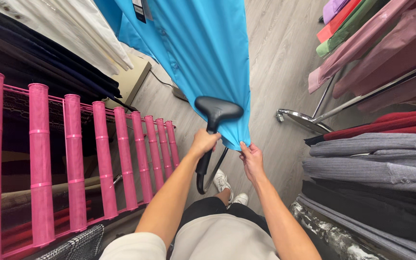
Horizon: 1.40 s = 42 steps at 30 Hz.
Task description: The person removes a blue shirt from a clothing rack and steams it using a handheld garment steamer. They systematically steam the front, sleeves, and back of the shirt while holding it on a hanger.
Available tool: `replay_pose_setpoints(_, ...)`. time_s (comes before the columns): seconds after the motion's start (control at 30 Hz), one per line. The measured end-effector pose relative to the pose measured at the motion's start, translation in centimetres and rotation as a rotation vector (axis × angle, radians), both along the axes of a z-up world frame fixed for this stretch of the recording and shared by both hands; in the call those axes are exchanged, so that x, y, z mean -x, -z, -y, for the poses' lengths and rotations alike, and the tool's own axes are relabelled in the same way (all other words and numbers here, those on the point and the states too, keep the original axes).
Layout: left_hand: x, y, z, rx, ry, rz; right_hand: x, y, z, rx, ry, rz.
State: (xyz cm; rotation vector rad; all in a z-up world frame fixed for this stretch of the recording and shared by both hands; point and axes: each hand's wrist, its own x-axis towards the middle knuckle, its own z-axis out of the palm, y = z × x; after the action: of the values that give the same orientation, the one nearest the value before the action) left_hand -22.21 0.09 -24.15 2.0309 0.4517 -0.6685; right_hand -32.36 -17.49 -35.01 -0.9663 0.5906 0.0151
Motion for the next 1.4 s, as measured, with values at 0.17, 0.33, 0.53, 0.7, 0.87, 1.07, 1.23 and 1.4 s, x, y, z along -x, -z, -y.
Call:
replay_pose_setpoints(0.17, 4.6, 0.2, -0.7, -0.026, 0.085, -0.086, 0.5, -1.6, -0.3, -0.015, 0.044, -0.045)
replay_pose_setpoints(0.33, 6.5, 0.7, -1.9, 0.031, 0.095, -0.067, 0.5, -0.4, 0.2, -0.001, 0.062, -0.047)
replay_pose_setpoints(0.53, -3.4, -10.5, -5.1, 0.134, 0.129, 0.224, 0.0, 0.2, 0.7, 0.017, 0.038, -0.034)
replay_pose_setpoints(0.7, -17.2, -26.0, -5.1, 0.171, 0.220, 0.659, 1.5, 2.0, 1.1, 0.007, 0.003, 0.003)
replay_pose_setpoints(0.87, -24.6, -35.6, -1.1, 0.264, -0.073, 0.490, 4.3, 1.2, 1.3, -0.029, -0.062, 0.069)
replay_pose_setpoints(1.07, -26.7, -31.5, 0.5, 0.208, -0.115, 0.402, 4.9, -1.1, 0.7, -0.019, -0.083, 0.083)
replay_pose_setpoints(1.23, -24.9, -26.2, 0.0, 0.171, -0.161, 0.288, 4.4, -1.4, 0.1, -0.022, -0.093, 0.098)
replay_pose_setpoints(1.4, -24.8, -15.5, -2.4, 0.094, -0.157, 0.407, 3.5, -2.4, -2.1, 0.026, -0.053, 0.087)
